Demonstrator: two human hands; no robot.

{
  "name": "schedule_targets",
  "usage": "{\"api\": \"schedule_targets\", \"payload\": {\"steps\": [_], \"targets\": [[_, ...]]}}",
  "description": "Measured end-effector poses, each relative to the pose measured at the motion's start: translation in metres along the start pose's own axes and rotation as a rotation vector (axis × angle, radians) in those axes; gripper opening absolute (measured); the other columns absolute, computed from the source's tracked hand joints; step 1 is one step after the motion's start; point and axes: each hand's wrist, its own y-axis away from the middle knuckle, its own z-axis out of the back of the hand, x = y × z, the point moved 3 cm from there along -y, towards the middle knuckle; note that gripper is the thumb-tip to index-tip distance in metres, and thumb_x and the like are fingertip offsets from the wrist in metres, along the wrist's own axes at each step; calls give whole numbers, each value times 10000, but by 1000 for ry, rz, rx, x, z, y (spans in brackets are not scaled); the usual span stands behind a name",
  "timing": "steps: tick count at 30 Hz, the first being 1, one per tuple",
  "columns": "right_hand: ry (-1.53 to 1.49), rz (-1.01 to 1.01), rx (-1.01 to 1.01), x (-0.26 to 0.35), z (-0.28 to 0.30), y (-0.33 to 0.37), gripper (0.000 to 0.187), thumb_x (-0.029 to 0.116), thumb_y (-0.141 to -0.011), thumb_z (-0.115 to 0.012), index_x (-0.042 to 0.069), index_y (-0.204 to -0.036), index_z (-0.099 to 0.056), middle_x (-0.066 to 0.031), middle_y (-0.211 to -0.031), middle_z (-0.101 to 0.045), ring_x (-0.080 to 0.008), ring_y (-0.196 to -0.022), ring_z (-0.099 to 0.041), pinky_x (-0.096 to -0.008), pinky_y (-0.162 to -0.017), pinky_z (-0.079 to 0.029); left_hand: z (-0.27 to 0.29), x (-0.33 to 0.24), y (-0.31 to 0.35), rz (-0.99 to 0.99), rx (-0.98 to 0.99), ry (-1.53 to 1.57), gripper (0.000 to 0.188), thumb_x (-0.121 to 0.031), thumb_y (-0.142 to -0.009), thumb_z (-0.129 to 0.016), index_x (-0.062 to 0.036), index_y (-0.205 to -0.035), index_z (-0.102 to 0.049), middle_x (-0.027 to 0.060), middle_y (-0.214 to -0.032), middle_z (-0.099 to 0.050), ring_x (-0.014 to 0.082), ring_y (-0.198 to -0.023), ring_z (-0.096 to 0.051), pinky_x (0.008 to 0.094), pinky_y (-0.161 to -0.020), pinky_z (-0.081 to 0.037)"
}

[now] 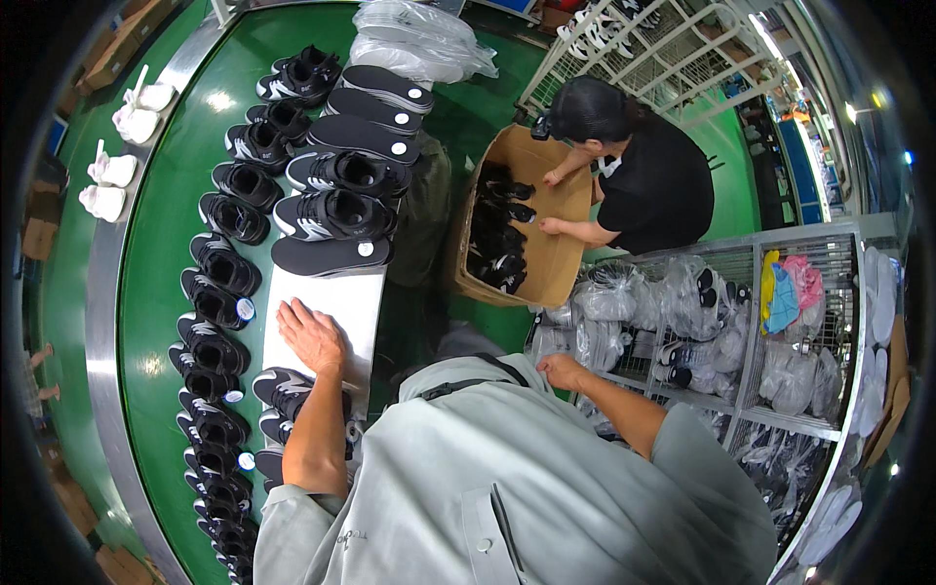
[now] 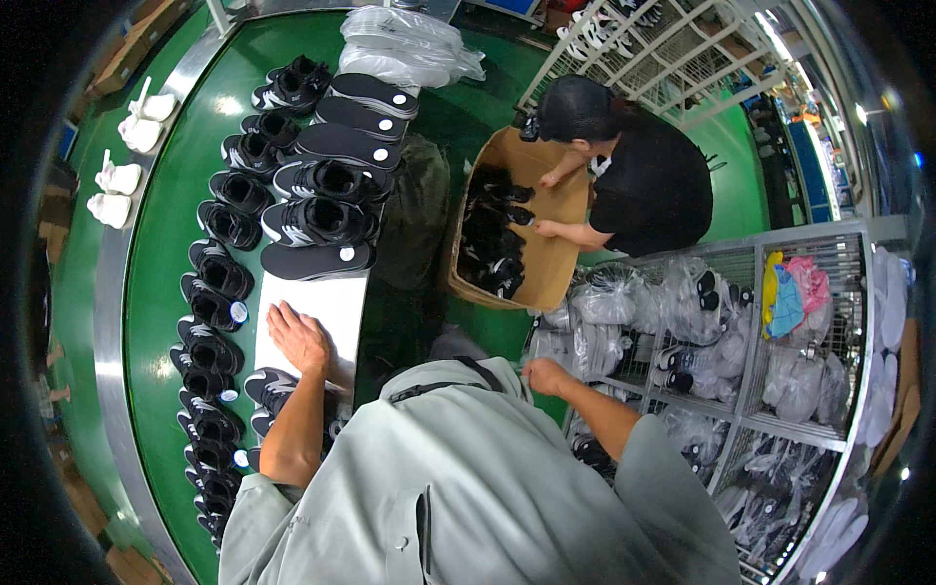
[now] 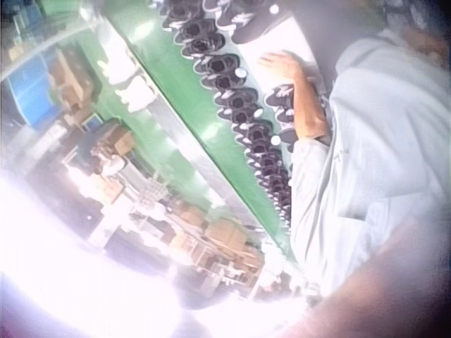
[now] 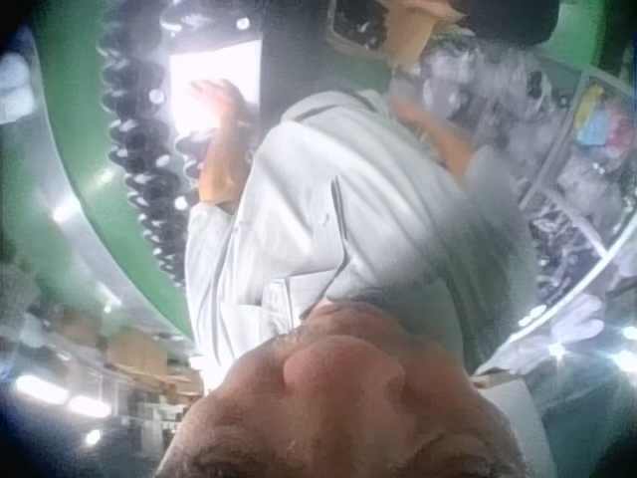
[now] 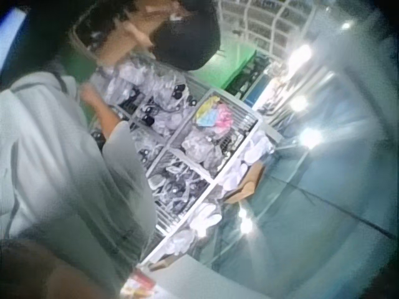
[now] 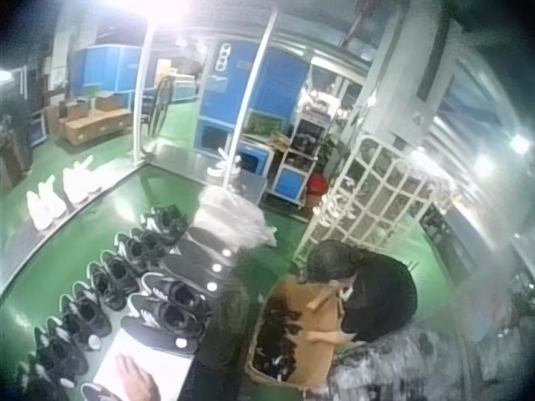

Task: The person picks up shoes from a box one at a time, inserts an insole into each shoe by hand, and places the finished shoes back onto a conveyor belt.

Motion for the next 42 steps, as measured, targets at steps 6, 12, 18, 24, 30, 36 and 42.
{"api": "schedule_targets", "payload": {"steps": [6,12,18,24,30,36,42], "targets": [[-26,101,-146,-2,-1,-12,258,81,-806,-577,95,-990,-756,-207,-1004,-720,-380,-952,-695,-439,-814,-548,2,-2,-3,-4,-14,-8,541,-208,-945,-526,-11,-1441,-438,212,-1526,-399,390,-1458,-314,491,-1212,-235],[-60,78,-97,-16,-4,-17,200,89,-801,-595,76,-939,-739,-210,-978,-718,-390,-934,-687,-451,-774,-538,3,-4,-5,4,-23,-12,542,-201,-939,-525,0,-1435,-440,218,-1518,-406,393,-1448,-327,494,-1208,-242],[-57,52,-90,-16,0,-18,187,100,-840,-599,65,-963,-736,-209,-969,-721,-383,-909,-695,-438,-783,-544,3,-5,-6,-23,-35,-13,542,-197,-937,-521,3,-1435,-437,226,-1508,-415,398,-1444,-330,495,-1204,-244],[-29,68,-66,1,9,-19,217,82,-880,-590,53,-1043,-730,-214,-1012,-726,-372,-956,-707,-423,-820,-553,0,-6,-8,-38,-27,-18,548,-206,-937,-525,6,-1434,-434,232,-1521,-401,401,-1450,-319,493,-1215,-223],[-33,108,-114,6,7,-23,242,76,-889,-559,54,-1062,-728,-222,-1029,-721,-384,-989,-701,-434,-840,-551,0,-7,-10,-29,-24,-14,546,-209,-939,-523,5,-1434,-434,234,-1525,-399,406,-1453,-315,496,-1219,-216],[-49,78,-79,15,9,-15,222,100,-906,-564,51,-1049,-727,-220,-1039,-722,-377,-998,-699,-434,-849,-545,0,-4,-7,-22,-8,-25,545,-211,-940,-515,3,-1434,-436,231,-1527,-396,406,-1451,-319,500,-1217,-219],[-70,91,-111,1,0,-24,203,120,-913,-581,43,-1028,-730,-207,-1008,-731,-351,-949,-708,-417,-831,-545,1,-6,-7,-18,-18,3,548,-213,-930,-519,10,-1425,-447,232,-1515,-406,403,-1446,-327,501,-1216,-220]]}}
